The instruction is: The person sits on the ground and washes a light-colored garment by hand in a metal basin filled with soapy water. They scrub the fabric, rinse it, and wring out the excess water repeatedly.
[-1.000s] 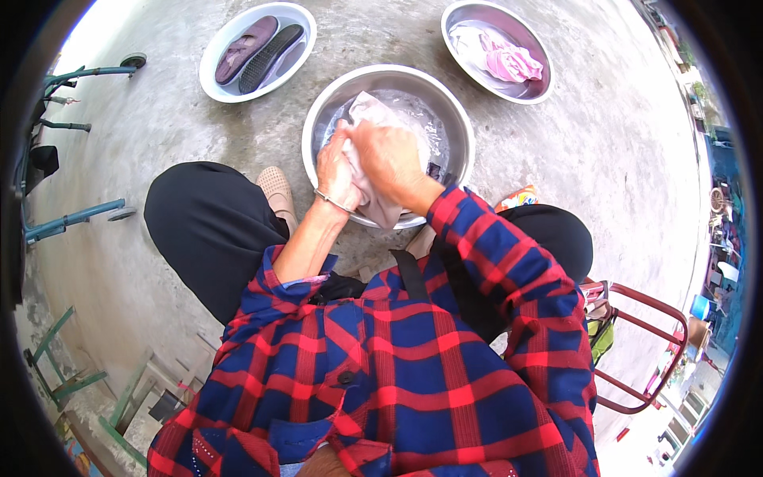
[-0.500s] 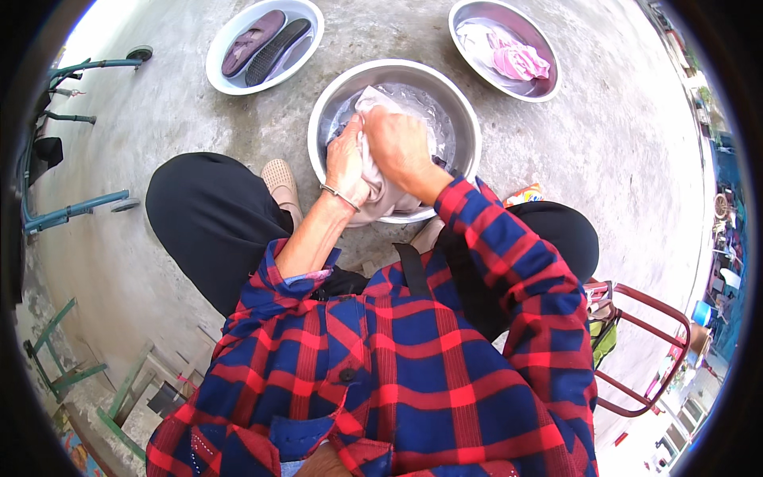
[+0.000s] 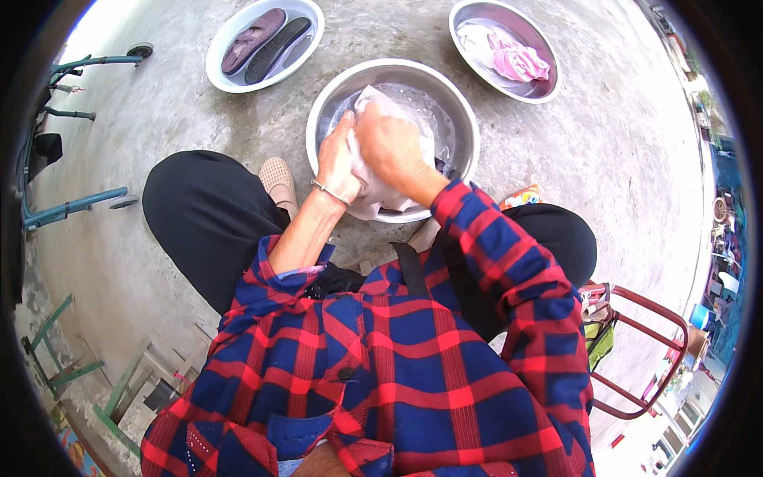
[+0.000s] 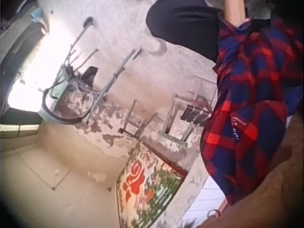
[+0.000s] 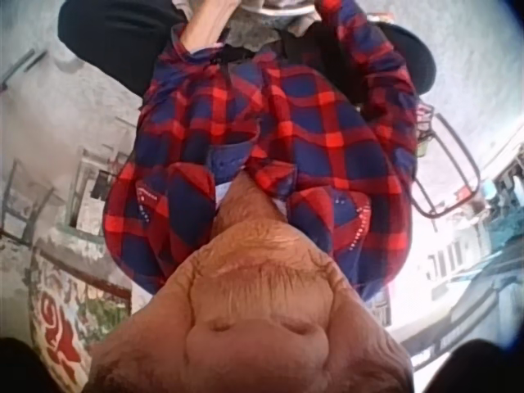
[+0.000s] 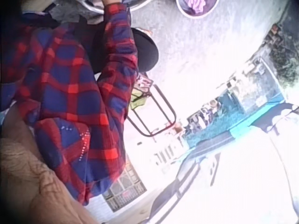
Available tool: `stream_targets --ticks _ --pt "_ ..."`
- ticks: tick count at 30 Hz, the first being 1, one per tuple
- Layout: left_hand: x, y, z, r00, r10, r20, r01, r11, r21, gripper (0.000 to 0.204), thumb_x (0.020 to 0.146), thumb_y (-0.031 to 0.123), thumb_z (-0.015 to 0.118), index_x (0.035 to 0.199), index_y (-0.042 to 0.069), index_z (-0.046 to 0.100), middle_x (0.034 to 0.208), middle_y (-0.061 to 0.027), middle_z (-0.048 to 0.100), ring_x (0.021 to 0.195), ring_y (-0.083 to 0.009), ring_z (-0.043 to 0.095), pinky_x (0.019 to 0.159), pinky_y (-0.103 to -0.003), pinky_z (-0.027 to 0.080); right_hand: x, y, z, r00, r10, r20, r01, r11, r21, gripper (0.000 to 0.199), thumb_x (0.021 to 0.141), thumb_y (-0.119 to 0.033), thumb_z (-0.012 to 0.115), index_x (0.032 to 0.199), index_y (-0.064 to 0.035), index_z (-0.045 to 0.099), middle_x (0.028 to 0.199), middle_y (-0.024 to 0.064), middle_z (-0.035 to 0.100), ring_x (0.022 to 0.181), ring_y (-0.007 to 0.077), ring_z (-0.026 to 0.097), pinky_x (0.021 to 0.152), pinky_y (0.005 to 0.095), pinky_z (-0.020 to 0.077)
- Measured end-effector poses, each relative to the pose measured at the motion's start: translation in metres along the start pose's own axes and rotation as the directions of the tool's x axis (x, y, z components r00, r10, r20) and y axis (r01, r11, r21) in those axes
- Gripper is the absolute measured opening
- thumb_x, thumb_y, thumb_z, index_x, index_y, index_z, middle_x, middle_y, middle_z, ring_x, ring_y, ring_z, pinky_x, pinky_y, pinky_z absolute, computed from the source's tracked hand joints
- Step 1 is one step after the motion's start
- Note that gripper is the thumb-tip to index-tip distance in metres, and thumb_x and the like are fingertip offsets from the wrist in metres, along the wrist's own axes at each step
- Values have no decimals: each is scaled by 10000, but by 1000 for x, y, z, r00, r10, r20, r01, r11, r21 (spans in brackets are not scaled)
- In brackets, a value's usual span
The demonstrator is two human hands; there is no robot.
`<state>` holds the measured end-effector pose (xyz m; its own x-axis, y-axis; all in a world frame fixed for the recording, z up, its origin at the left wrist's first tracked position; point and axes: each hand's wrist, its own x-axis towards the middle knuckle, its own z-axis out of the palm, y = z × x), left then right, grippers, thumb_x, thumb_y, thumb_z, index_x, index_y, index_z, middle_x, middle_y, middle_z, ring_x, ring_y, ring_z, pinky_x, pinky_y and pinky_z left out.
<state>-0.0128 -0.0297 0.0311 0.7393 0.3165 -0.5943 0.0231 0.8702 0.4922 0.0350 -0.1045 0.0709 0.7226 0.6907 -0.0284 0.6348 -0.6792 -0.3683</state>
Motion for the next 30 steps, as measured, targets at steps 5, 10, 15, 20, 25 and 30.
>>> stream_targets --ticks 5,10,15,20,25,30 --pt "13 21 -22 771 -63 634 175 978 -116 316 936 350 396 845 111 581 677 3 529 608 -86 502 541 -222 423 -24 -27 10 958 -273 -87 273 962 -20 239 818 -189 498 877 35 438 579 209 559 542 363 578 470 446 448" --pt "-15 15 11 997 -64 34 67 994 -86 230 900 281 508 828 80 592 713 12 545 639 -92 524 556 -239 442 -11 -12 -3 998 -56 0 56 998 9 202 793 -172 517 888 -16 430 565 200 555 547 364 581 471 444 448" --pt "2 2 -5 993 72 98 -94 965 245 265 913 295 477 827 77 601 713 8 534 675 -123 521 611 -276 442 -9 -5 7 984 -165 -60 163 986 -30 142 782 -183 524 763 -46 494 514 162 526 495 332 568 451 423 448" --pt "14 6 -28 927 -83 365 154 973 -169 256 903 306 488 952 65 558 826 -31 563 754 -147 553 679 -286 466 -28 -38 -4 948 -288 -138 300 951 74 279 867 -325 486 723 -89 519 523 162 532 488 344 555 468 435 436" --pt "-11 11 2 992 -32 121 35 999 -27 281 900 327 488 902 55 559 815 -22 568 751 -122 559 678 -262 469 0 -3 -21 994 -105 -34 105 994 -6 228 869 -303 459 885 -135 613 667 126 593 607 328 586 528 392 469" --pt "-13 50 7 990 76 120 -64 993 -99 339 896 352 492 964 23 538 880 -72 575 777 -180 601 707 -317 519 9 23 -30 959 90 270 -283 390 876 263 889 -269 518 935 -17 579 815 6 578 779 91 522 729 230 418"
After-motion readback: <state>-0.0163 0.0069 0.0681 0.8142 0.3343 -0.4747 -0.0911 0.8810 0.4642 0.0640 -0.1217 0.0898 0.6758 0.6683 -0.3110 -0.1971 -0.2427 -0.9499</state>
